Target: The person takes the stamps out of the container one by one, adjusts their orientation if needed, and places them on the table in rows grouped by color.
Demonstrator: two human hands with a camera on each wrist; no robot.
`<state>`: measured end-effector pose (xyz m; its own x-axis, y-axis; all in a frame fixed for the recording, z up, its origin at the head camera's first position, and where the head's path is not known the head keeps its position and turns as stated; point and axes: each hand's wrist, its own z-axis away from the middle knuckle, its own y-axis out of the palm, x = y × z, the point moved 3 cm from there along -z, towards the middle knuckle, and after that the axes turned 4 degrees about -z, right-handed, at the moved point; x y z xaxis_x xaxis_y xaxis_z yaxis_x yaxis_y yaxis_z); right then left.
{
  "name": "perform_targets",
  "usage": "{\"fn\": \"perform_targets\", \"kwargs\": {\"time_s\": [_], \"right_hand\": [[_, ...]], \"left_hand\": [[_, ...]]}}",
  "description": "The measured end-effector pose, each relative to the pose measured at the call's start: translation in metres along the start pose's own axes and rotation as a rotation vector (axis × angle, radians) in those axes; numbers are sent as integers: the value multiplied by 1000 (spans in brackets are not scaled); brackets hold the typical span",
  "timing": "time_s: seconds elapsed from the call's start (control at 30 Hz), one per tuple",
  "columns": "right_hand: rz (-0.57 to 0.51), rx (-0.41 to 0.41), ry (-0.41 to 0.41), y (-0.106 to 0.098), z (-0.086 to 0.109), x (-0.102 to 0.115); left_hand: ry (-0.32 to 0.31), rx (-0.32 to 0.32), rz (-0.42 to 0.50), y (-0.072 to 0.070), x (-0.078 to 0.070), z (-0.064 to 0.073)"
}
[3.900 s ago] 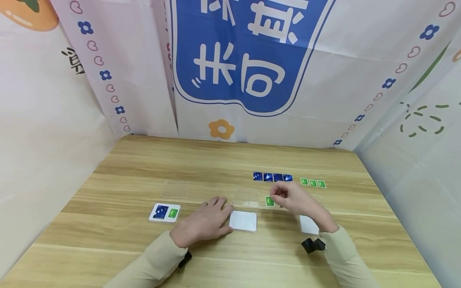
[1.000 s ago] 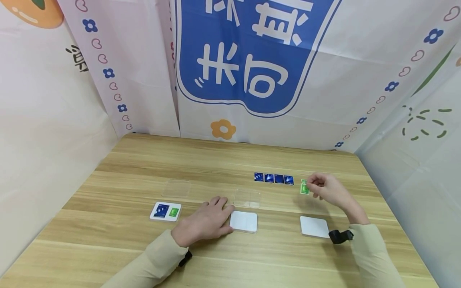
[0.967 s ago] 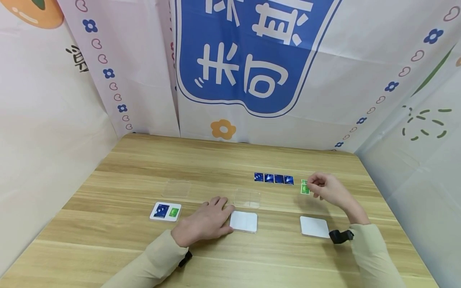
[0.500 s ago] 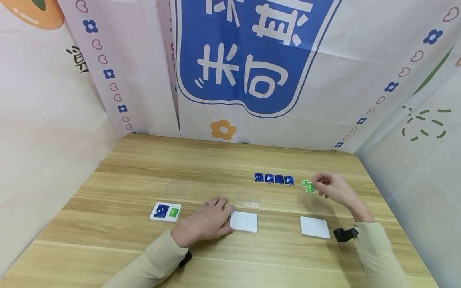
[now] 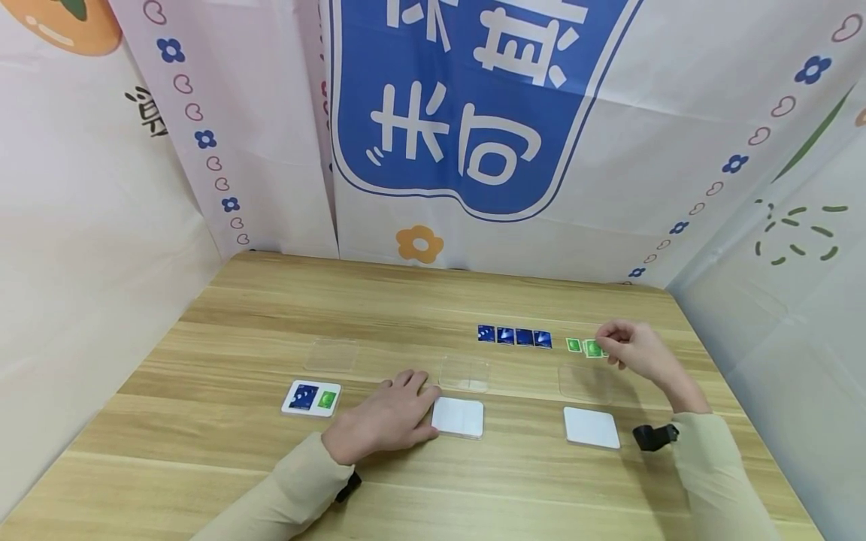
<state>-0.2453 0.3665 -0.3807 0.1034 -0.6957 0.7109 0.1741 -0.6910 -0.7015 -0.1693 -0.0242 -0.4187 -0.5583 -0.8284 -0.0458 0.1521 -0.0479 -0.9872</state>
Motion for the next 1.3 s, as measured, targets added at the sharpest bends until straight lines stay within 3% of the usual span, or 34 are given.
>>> {"fn": "perform_targets", "kwargs": {"time_s": [0.77,1.3], "right_hand": [[-12,-13,31,-9,-6,-19],[-29,15,104,-16,-14,-33]], "left_hand": [[-4,15,1,2,0,0],[3,5,-9,2,1,0]]}}
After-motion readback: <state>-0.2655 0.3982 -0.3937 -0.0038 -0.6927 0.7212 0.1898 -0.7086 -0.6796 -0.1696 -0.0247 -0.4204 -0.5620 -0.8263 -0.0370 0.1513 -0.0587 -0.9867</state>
